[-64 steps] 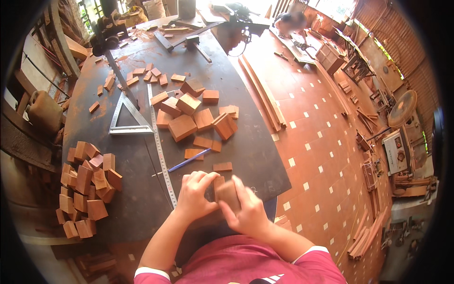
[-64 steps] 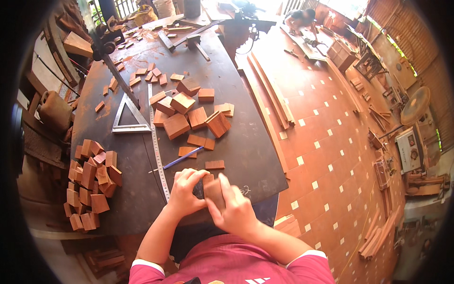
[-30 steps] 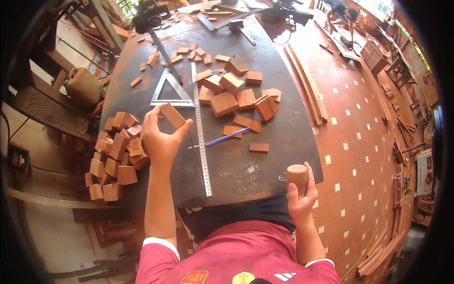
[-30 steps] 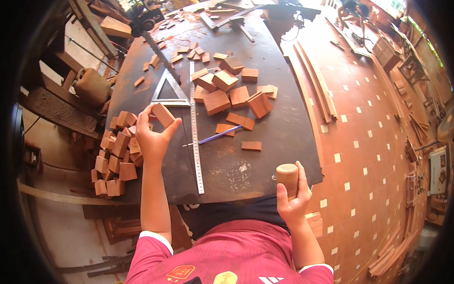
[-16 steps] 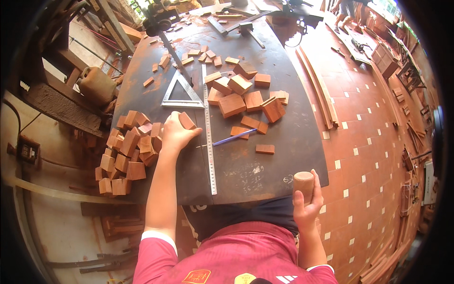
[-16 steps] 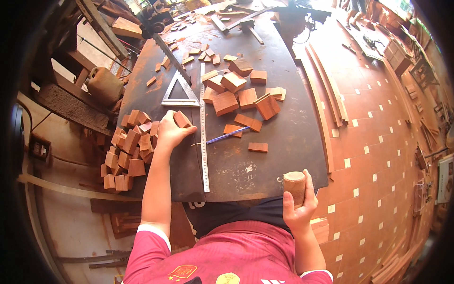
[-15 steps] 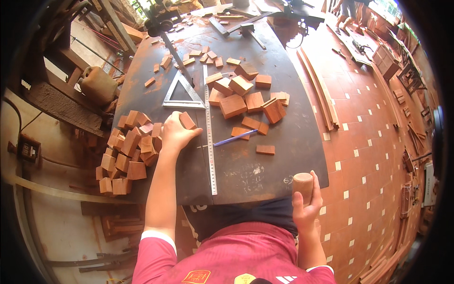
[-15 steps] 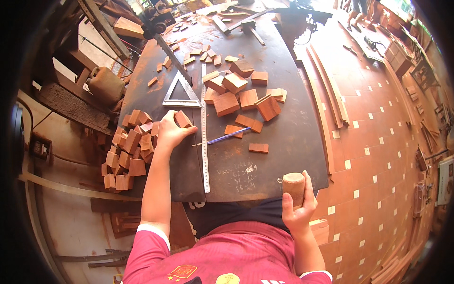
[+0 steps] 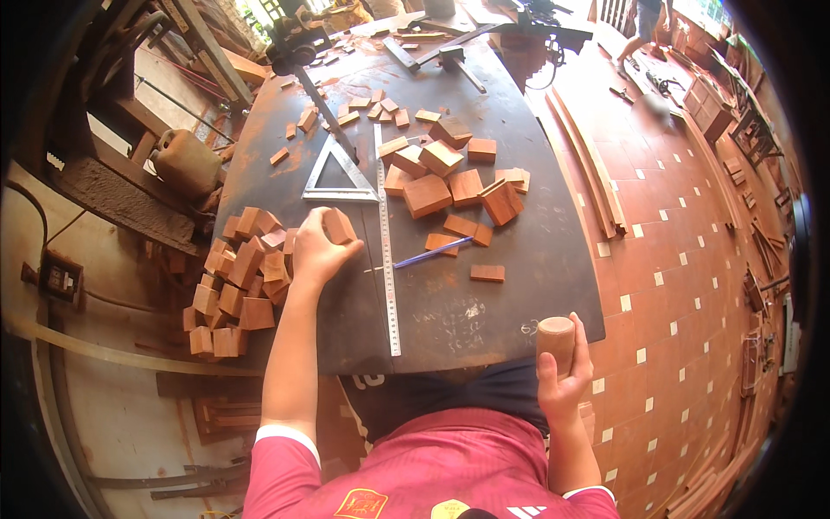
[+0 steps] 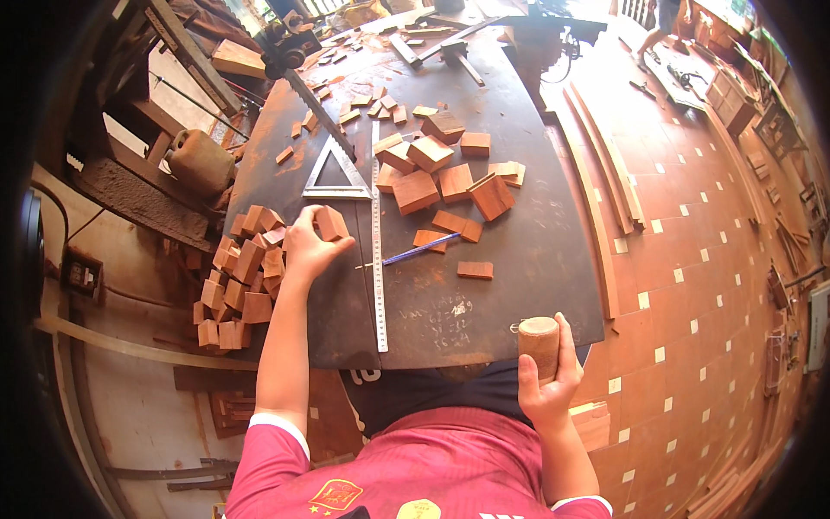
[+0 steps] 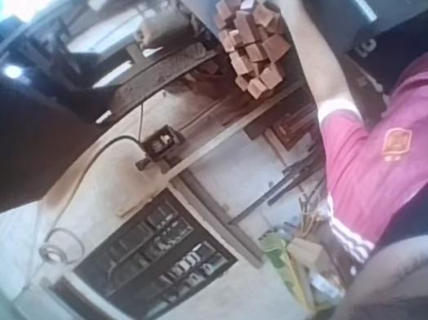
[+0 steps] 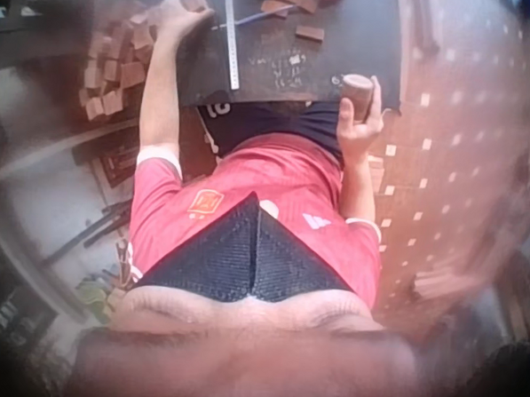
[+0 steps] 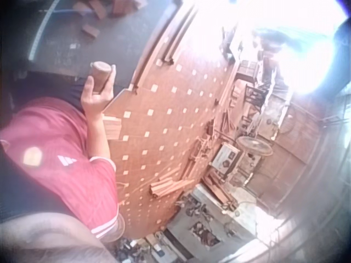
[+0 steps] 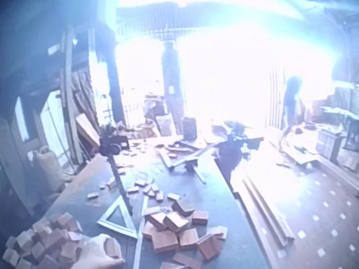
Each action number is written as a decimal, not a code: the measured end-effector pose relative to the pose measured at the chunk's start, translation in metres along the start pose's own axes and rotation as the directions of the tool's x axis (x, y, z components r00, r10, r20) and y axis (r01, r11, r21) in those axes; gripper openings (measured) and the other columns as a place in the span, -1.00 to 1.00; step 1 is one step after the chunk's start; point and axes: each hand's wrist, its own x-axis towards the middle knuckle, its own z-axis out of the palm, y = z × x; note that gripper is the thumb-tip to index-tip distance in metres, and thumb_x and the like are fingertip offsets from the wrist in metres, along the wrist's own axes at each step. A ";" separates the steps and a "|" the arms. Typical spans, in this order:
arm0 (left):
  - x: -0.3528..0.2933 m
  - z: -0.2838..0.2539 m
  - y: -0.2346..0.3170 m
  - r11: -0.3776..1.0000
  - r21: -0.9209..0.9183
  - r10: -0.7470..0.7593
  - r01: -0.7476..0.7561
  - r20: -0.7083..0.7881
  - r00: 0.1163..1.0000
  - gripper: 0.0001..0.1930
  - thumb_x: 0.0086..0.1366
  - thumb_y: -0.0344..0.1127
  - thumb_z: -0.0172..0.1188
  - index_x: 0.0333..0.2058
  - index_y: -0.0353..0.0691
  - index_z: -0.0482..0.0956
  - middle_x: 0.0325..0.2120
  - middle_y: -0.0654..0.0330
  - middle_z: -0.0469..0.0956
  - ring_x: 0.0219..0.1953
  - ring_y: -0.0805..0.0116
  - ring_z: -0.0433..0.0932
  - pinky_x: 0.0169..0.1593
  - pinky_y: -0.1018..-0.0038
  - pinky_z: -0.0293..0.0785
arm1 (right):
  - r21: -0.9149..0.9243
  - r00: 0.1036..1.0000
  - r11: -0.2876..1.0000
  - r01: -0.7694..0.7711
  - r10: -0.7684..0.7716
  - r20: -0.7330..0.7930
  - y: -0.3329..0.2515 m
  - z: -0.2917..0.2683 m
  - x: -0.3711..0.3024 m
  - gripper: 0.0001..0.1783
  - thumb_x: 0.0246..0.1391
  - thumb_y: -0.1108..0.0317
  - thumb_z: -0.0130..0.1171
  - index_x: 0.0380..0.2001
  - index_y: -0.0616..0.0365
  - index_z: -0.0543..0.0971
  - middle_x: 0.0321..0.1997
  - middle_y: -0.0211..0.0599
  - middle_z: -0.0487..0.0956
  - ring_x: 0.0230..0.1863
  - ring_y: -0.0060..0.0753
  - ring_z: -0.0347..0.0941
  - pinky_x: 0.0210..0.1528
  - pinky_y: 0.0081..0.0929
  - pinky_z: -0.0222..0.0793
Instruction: The person holds a small rectangular wooden block in one hand and a cylindrical sanding tool in the other. They repeatedly rub the sanding tool against the edges and faces of the block to smooth the surface. The person rotates the block to access different sides and continues the sanding motion throughout the clip.
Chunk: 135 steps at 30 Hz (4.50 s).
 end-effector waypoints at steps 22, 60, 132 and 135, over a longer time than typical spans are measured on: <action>-0.068 -0.019 0.026 0.332 -0.891 0.209 0.309 0.389 0.897 0.13 -0.13 -0.37 0.70 0.45 -0.23 0.25 0.17 0.14 0.56 0.15 0.33 0.58 0.26 0.38 0.53 | -0.253 0.953 0.927 0.276 -0.299 -0.053 0.054 0.023 0.023 -0.17 0.23 0.20 0.41 0.40 0.51 0.37 0.19 0.23 0.64 0.12 0.11 0.69 0.16 -0.20 0.59; -0.127 -0.065 -0.003 0.538 -0.824 0.289 0.179 0.380 0.879 0.12 0.16 -0.08 0.63 0.52 -0.47 0.15 0.50 -0.18 0.27 0.53 0.01 0.27 0.56 0.11 0.14 | -0.077 0.987 0.990 0.118 -0.125 -0.099 0.062 0.025 0.013 -0.07 0.40 -0.06 0.26 0.54 0.38 0.21 0.31 -0.03 0.52 0.19 -0.22 0.52 0.20 -0.32 0.48; -0.045 -0.076 0.011 0.965 -0.261 -0.012 -0.025 -0.142 0.990 -0.01 -0.05 -0.17 0.73 0.31 -0.23 0.35 0.04 0.00 0.60 0.01 0.18 0.67 0.11 0.30 0.63 | -0.353 0.903 0.836 0.419 -0.426 0.063 0.075 0.022 0.007 -0.08 0.30 -0.07 0.31 0.36 0.61 0.37 0.28 0.38 0.56 0.17 0.35 0.63 0.19 -0.03 0.58; -0.040 -0.044 0.017 0.965 -0.225 0.053 -0.132 -0.327 0.944 -0.03 -0.04 -0.16 0.73 0.31 -0.17 0.37 0.08 -0.01 0.58 0.03 0.20 0.66 0.12 0.29 0.62 | -0.317 0.906 0.856 0.409 -0.421 0.033 0.079 0.023 0.006 -0.08 0.30 -0.06 0.32 0.37 0.60 0.36 0.29 0.37 0.56 0.17 0.34 0.64 0.20 -0.02 0.58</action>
